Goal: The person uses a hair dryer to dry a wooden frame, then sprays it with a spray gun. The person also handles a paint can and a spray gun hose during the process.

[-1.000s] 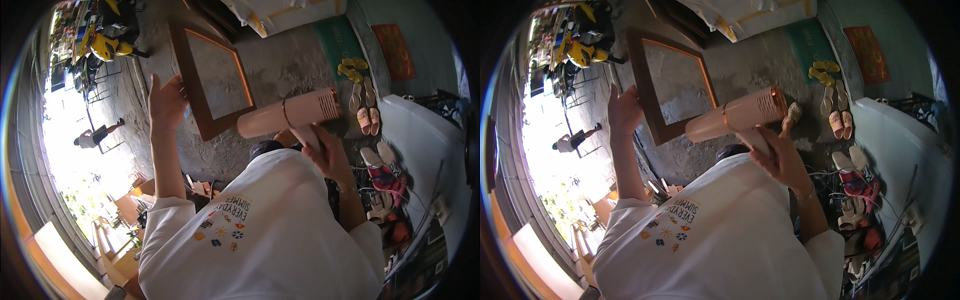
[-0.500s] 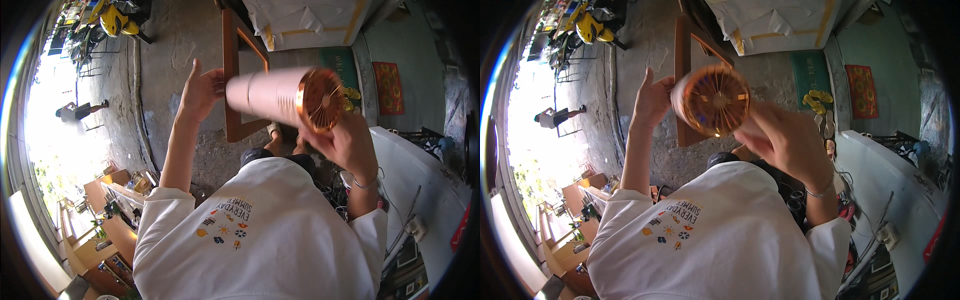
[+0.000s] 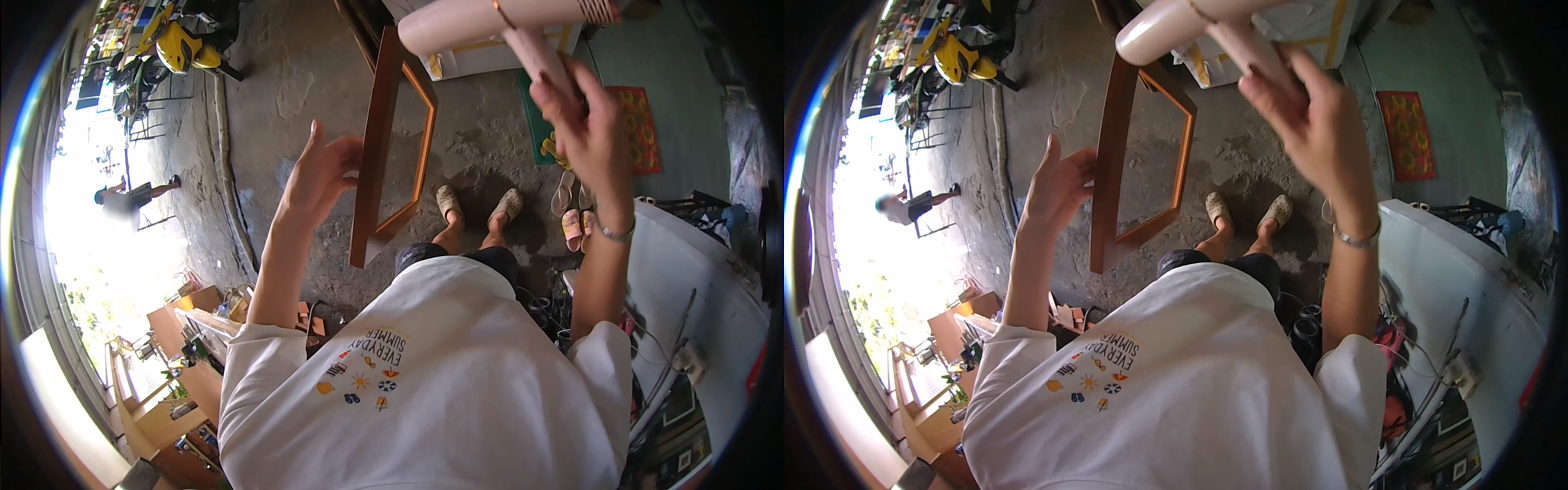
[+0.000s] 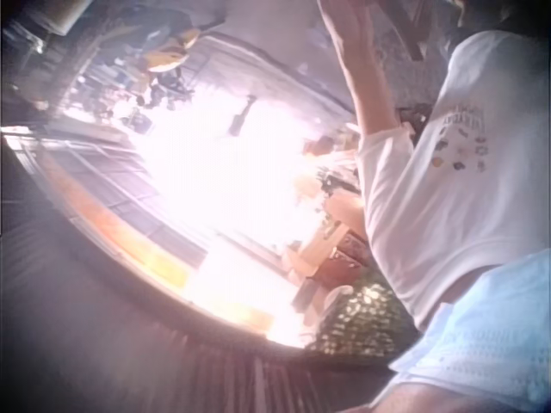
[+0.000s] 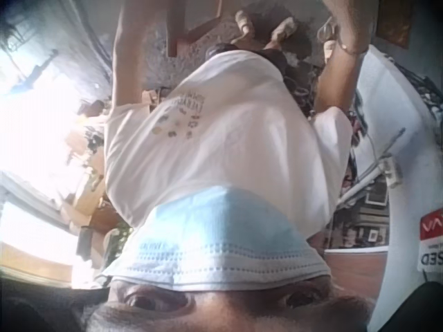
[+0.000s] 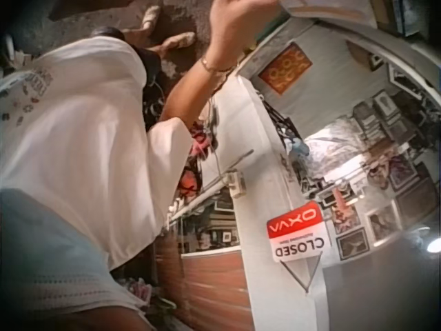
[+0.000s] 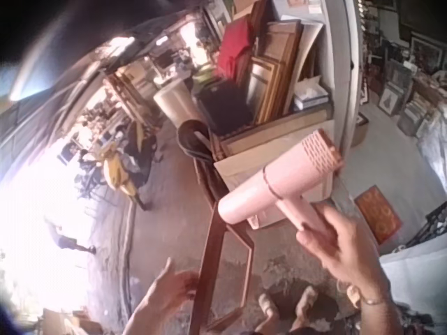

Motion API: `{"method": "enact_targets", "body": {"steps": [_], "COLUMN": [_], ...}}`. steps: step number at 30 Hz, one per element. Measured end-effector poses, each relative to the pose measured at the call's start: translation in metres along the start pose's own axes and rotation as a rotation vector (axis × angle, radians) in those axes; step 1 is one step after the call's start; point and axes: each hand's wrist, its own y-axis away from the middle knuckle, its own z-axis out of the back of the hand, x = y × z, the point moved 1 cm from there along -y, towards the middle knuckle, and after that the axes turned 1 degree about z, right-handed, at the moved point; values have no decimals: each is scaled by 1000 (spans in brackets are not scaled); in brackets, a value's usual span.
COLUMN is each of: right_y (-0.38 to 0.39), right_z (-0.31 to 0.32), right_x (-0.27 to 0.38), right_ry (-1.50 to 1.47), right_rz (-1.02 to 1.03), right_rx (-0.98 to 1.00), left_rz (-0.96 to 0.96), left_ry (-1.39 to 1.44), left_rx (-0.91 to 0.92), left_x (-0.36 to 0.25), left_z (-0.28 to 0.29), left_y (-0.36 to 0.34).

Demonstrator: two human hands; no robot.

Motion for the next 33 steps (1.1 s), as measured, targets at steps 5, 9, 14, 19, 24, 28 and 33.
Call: {"method": "enact_targets", "body": {"steps": [5, 9, 14, 19, 24, 28, 33], "right_y": [-30, -40, -45, -32, -17, -6, 24], "right_z": [30, 38, 40, 24, 6, -9, -28], "right_x": [-35, -66, -117, -165, -211, -242, -293], "right_ry": [-192, -271, -246, -239, -265, -291, -407], "right_rz": [-139, -182, -265, -324, -427, -522, -693], "right_rx": [183, 274, 392, 459, 478, 535, 446], "left_rz": [20, 30, 57, 41, 39, 26, 21], "left_ry": [-101, -182, -195, -204, -187, -150, -47], "left_rx": [5, 1, 44, 65, 56, 30, 79], "left_x": [1, 0, -7, -16, -30, -34, -46], "left_z": [6, 4, 3, -6, -16, -17, -19], "left_y": [16, 30, 42, 57, 68, 73, 82]}}
